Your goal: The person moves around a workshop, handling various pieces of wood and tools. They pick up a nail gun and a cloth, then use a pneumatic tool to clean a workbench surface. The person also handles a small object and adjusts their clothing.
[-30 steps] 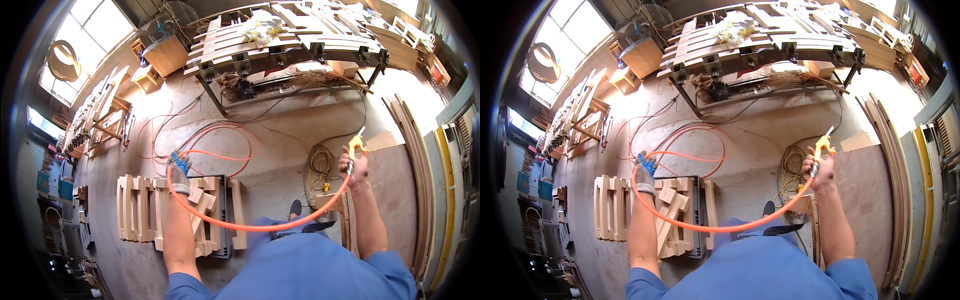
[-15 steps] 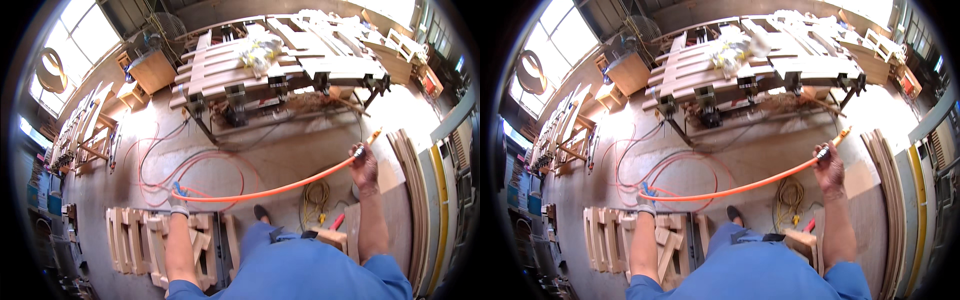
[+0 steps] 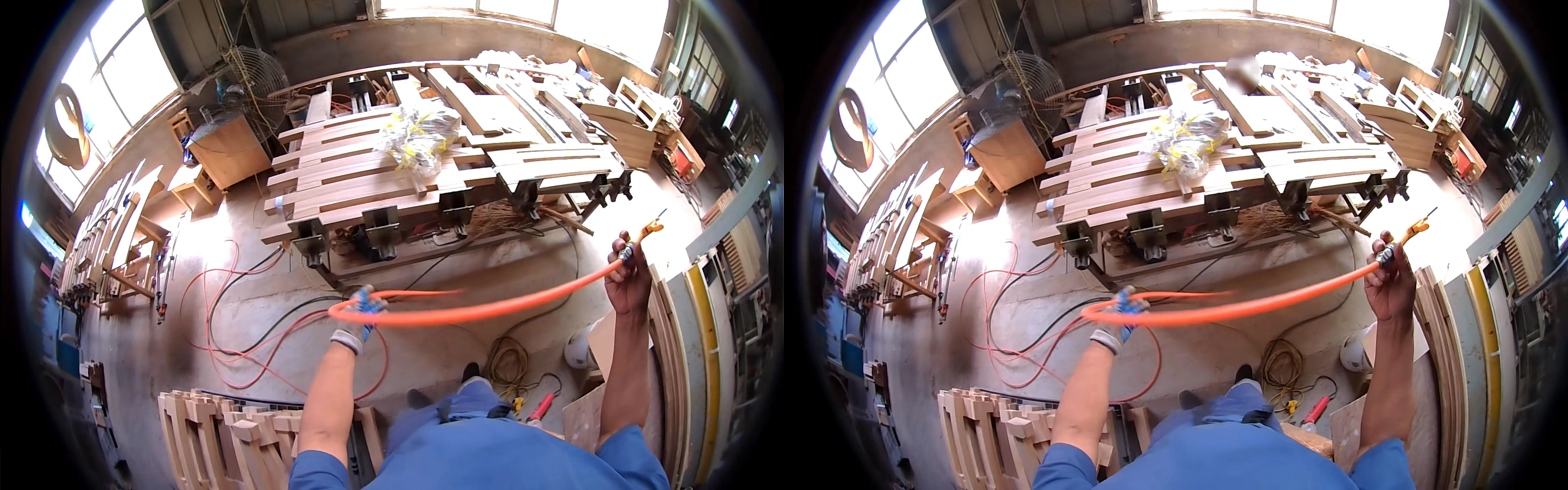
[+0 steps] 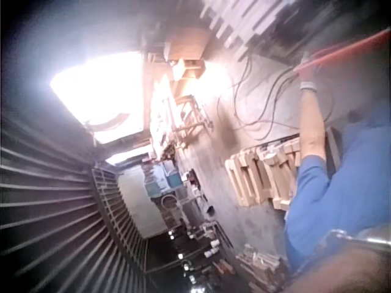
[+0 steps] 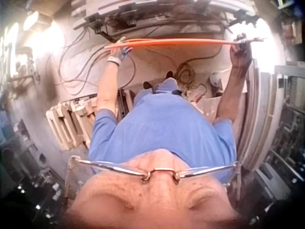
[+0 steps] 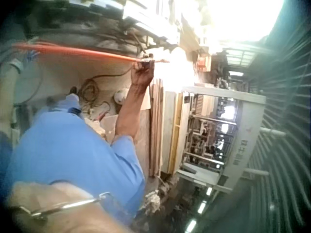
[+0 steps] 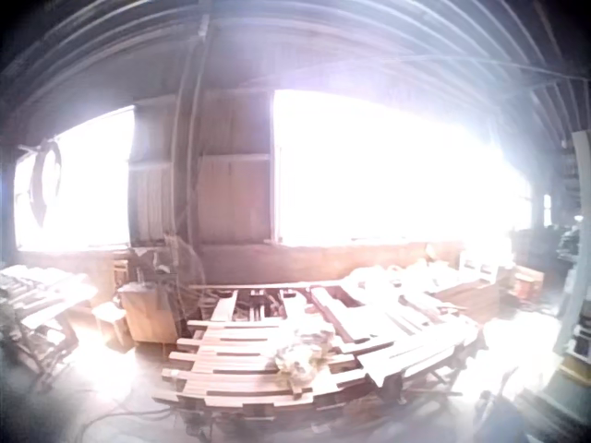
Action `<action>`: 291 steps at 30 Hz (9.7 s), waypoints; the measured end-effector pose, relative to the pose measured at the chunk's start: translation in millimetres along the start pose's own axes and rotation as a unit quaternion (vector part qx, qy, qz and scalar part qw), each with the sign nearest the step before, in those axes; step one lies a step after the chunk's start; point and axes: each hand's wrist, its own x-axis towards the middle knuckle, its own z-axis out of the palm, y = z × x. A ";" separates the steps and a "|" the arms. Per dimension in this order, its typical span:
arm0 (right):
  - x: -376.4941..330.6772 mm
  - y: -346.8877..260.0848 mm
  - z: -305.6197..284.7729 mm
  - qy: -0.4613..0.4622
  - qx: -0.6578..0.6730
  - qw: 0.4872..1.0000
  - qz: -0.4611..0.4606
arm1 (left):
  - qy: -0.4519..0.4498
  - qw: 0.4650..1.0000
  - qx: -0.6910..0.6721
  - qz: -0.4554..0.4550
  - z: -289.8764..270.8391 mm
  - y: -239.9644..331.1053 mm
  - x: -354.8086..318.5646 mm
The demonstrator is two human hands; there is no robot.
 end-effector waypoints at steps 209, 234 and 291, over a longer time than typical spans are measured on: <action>45.4 367.9 -20.2 -0.144 -0.402 0.691 0.582 | 0.098 0.325 0.845 0.412 106.1 -14.2 -214.4; 293.2 355.4 99.8 -0.001 -0.254 0.927 0.276 | 0.343 0.710 0.524 0.320 81.3 -100.5 -193.5; 25.8 324.7 81.9 -0.412 -0.343 0.698 0.474 | 0.368 0.635 0.527 0.428 112.5 -16.3 -191.6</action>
